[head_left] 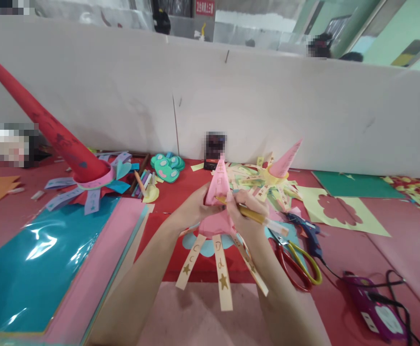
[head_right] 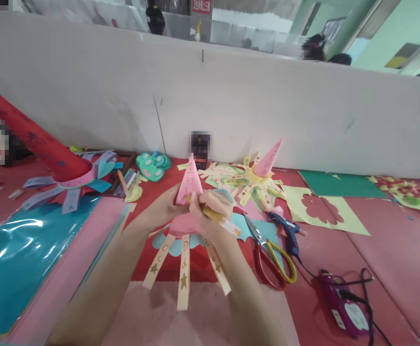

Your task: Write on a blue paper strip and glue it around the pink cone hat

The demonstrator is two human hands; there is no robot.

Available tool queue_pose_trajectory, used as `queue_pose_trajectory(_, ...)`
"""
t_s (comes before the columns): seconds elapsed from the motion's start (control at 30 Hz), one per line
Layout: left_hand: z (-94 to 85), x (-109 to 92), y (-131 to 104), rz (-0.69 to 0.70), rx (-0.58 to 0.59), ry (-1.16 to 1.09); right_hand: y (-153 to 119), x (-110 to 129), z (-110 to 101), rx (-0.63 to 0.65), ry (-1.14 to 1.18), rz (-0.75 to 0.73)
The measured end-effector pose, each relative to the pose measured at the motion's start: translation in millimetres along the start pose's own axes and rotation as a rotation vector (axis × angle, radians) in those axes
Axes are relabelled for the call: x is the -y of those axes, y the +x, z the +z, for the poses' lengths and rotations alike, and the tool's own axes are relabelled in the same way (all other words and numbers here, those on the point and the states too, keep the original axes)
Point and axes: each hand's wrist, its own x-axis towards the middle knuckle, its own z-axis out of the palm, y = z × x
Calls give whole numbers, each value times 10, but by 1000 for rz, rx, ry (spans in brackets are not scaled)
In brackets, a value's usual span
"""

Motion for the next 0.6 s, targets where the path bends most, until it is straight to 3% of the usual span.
queue_pose_trajectory(0.23, -10, 8, 4, -24, -31, 44, 14, -17, 18, -85, -29, -22)
queue_pose_trajectory(0.6, -23, 23, -1, -20, -29, 18, 1, -24, -17, -115, -75, -18)
